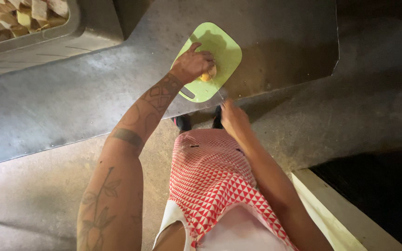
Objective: The person takes potatoes from a bin by hand, places them on a cutting board, and cuts them into smaller pieces using a knife.
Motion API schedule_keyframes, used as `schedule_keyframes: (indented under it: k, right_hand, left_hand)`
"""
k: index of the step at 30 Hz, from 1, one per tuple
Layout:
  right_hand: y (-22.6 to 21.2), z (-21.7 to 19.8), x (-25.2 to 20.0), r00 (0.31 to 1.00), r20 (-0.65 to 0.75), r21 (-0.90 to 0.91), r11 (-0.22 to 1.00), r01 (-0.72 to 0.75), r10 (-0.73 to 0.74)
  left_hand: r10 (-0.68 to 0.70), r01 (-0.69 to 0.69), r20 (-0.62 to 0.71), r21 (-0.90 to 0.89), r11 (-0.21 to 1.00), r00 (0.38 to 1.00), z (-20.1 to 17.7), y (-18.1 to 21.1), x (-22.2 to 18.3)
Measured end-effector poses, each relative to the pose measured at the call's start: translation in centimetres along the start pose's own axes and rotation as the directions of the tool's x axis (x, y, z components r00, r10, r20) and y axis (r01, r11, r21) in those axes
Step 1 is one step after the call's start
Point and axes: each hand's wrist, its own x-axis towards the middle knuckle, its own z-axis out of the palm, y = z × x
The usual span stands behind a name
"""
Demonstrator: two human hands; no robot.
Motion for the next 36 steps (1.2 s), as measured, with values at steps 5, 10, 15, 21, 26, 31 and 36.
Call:
schedule_keyframes:
  k: [5,10,15,21,26,31,36]
  right_hand:
    - [1.8,3.3,0.9,0.998,-0.060,0.045,0.999,-0.016,0.019]
    - [7.7,3.8,-7.3,0.984,0.103,-0.007,0.989,-0.147,0.146]
    - [10.7,-0.9,-13.6,0.962,0.179,-0.021,0.979,-0.203,0.204]
    - [6.2,-6.6,-14.0,0.995,0.025,0.073,0.993,-0.097,0.095]
    - [3.3,-6.9,-11.2,0.966,0.190,0.038,0.982,-0.184,0.174]
    - [2.3,-6.8,-10.9,0.999,0.038,0.019,0.999,-0.035,0.035]
    - [1.4,-6.5,-9.4,0.980,0.144,-0.089,0.988,-0.125,0.137]
  left_hand:
    - [-0.004,0.015,-0.051,0.229,0.973,0.999,0.0,0.3,0.0]
    - [0.004,0.029,-0.115,0.288,0.957,0.993,1.1,1.0,-0.7]
    - [-0.185,0.182,0.083,0.045,0.982,0.979,4.0,0.0,0.0]
    - [-0.735,0.683,-0.088,-0.309,0.662,0.673,5.1,5.9,-1.8]
    - [-0.827,0.710,-0.177,-0.437,0.553,0.534,4.1,8.2,-1.3]
    - [-0.825,0.733,-0.093,-0.411,0.542,0.557,3.9,8.1,-1.3]
    - [-0.781,0.724,-0.068,-0.334,0.604,0.621,5.1,7.9,-1.5]
